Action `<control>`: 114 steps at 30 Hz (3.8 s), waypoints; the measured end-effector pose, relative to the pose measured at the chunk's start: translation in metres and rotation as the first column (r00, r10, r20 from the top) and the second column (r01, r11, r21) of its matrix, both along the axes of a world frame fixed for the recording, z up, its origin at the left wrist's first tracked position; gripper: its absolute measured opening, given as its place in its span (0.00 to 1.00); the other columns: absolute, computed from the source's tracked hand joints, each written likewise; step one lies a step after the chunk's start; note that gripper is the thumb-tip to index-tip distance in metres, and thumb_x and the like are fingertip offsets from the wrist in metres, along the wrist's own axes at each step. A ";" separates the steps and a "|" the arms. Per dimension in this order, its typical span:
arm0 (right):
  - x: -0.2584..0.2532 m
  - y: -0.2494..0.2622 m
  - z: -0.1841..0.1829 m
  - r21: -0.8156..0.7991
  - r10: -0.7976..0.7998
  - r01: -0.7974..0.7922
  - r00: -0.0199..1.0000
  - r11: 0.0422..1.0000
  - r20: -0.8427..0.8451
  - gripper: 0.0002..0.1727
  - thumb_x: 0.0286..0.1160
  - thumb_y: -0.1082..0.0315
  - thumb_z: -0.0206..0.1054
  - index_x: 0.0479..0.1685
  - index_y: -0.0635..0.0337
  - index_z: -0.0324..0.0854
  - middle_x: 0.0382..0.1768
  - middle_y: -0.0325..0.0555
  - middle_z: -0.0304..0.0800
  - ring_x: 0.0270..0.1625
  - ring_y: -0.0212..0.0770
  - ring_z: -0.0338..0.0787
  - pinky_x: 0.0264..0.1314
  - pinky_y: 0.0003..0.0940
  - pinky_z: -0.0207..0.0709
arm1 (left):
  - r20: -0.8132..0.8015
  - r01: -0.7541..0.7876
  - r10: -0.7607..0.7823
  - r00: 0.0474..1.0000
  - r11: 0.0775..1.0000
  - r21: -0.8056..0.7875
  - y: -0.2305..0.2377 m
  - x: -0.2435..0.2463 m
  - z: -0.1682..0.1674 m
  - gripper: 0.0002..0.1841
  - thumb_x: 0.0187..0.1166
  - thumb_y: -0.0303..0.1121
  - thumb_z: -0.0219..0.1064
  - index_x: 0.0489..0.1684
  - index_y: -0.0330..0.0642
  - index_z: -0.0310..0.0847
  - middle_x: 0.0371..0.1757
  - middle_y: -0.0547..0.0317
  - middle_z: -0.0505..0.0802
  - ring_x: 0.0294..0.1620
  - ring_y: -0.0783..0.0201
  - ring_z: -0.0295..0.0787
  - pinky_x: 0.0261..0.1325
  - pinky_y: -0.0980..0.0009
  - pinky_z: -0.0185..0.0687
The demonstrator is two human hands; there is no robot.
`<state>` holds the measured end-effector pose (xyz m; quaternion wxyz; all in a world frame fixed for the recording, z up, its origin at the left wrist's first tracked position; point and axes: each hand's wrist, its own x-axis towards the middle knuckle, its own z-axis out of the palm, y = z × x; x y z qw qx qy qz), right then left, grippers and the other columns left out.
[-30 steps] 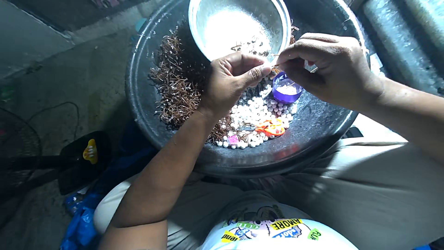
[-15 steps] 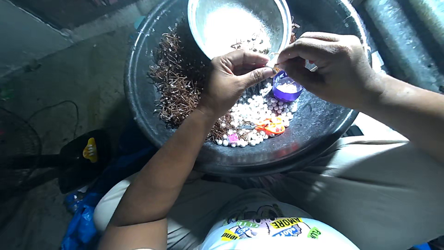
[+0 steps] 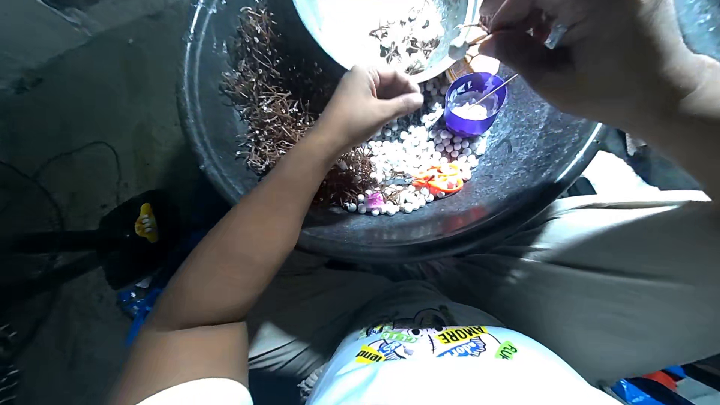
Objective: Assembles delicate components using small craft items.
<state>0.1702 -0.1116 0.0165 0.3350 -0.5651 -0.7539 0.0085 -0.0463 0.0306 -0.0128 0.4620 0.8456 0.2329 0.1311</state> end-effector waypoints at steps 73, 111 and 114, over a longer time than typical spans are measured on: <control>-0.021 -0.003 -0.006 0.018 0.027 -0.028 0.998 0.999 0.052 0.11 0.81 0.69 0.58 0.42 0.60 0.88 0.35 0.47 0.89 0.34 0.36 0.85 0.39 0.34 0.75 | 0.372 -0.054 0.154 0.915 0.962 -0.266 -0.037 0.015 0.017 0.07 0.70 0.17 0.73 0.39 0.38 0.85 0.35 0.66 0.93 0.35 0.75 0.91 0.45 0.77 0.90; -0.002 -0.004 0.001 -0.166 0.009 -0.036 0.987 0.985 -0.162 0.11 0.84 0.69 0.60 0.49 0.57 0.90 0.40 0.36 0.91 0.39 0.17 0.86 0.47 0.15 0.80 | 0.345 -0.077 0.232 0.909 0.910 -0.408 -0.029 0.012 0.025 0.08 0.75 0.15 0.67 0.42 0.38 0.86 0.35 0.67 0.94 0.36 0.75 0.92 0.48 0.77 0.90; -0.002 -0.005 0.002 -0.208 0.002 -0.041 0.983 0.977 -0.185 0.11 0.84 0.69 0.59 0.48 0.57 0.89 0.39 0.34 0.91 0.38 0.16 0.86 0.47 0.15 0.81 | 0.348 -0.065 0.222 0.911 0.910 -0.410 -0.029 0.012 0.025 0.09 0.75 0.15 0.66 0.43 0.37 0.87 0.37 0.66 0.94 0.38 0.75 0.91 0.49 0.77 0.90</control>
